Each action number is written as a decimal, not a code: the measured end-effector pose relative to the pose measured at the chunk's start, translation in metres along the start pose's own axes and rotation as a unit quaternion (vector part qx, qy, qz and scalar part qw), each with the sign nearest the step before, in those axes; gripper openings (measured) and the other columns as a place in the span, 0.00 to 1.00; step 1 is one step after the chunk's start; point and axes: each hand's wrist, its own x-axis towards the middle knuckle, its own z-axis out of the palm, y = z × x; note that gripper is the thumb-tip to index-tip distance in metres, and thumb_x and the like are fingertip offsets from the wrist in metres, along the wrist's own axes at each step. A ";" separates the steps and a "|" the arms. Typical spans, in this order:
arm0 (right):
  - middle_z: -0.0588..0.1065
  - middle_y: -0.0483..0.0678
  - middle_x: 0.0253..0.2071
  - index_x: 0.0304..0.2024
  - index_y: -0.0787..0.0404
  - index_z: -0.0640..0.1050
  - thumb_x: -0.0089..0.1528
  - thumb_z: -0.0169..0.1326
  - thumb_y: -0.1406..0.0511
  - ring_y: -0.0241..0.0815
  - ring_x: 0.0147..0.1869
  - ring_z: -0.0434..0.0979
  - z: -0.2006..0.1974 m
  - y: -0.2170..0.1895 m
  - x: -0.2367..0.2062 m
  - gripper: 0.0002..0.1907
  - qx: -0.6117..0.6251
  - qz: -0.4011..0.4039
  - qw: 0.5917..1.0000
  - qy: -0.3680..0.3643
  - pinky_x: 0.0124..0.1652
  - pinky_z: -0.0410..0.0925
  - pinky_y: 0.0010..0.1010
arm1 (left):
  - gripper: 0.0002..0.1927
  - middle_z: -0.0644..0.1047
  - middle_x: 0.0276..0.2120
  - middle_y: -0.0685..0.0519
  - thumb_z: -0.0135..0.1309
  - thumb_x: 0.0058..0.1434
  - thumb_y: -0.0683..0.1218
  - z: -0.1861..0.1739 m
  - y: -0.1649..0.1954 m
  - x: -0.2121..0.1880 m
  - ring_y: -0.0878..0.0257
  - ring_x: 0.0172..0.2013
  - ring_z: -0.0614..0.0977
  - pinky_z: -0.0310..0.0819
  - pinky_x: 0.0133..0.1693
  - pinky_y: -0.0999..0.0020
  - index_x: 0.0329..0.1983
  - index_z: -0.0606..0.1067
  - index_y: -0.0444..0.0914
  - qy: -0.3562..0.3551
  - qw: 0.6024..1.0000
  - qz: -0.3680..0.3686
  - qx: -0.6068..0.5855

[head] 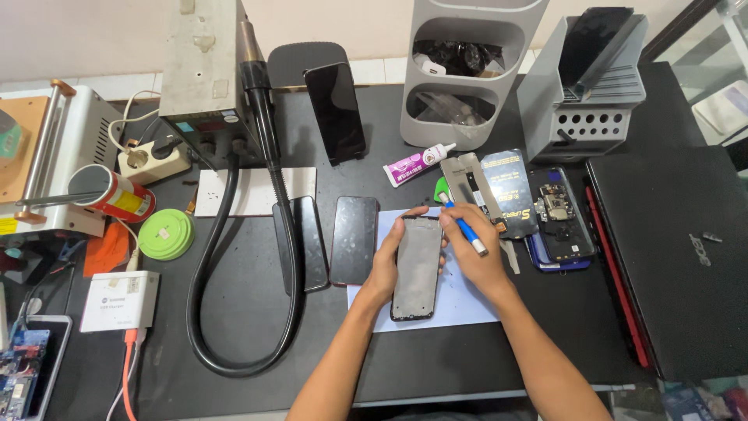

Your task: The person uses a small metal tool to scrape adhesive residue from the edges of a smartphone screen assembly. They then switch to a blue plastic spudger to continue removing residue from the screen's perimeter.

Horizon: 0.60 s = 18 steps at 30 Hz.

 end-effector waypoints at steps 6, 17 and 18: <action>0.76 0.53 0.49 0.44 0.68 0.78 0.68 0.55 0.66 0.41 0.47 0.78 0.004 -0.001 -0.002 0.09 0.006 0.002 1.000 0.012 0.47 0.70 0.29 | 0.34 0.78 0.43 0.42 0.33 0.72 0.66 0.000 -0.001 0.000 0.55 0.36 0.83 0.81 0.40 0.60 0.72 0.60 0.42 -0.002 1.000 0.005 0.000; 0.74 0.51 0.50 0.42 0.64 0.79 0.64 0.59 0.66 0.34 0.33 0.80 0.000 -0.007 0.000 0.08 0.015 0.007 1.000 -0.005 0.31 0.70 0.23 | 0.35 0.78 0.45 0.43 0.34 0.71 0.67 0.002 0.002 -0.002 0.56 0.37 0.83 0.81 0.40 0.60 0.72 0.60 0.41 -0.005 1.000 -0.003 0.017; 0.74 0.51 0.50 0.41 0.64 0.79 0.64 0.59 0.66 0.36 0.33 0.80 0.000 -0.008 0.000 0.07 0.017 0.006 1.000 -0.011 0.31 0.71 0.24 | 0.35 0.78 0.44 0.43 0.34 0.71 0.67 0.003 0.002 -0.002 0.57 0.36 0.83 0.81 0.40 0.60 0.71 0.60 0.41 -0.003 1.000 -0.003 0.021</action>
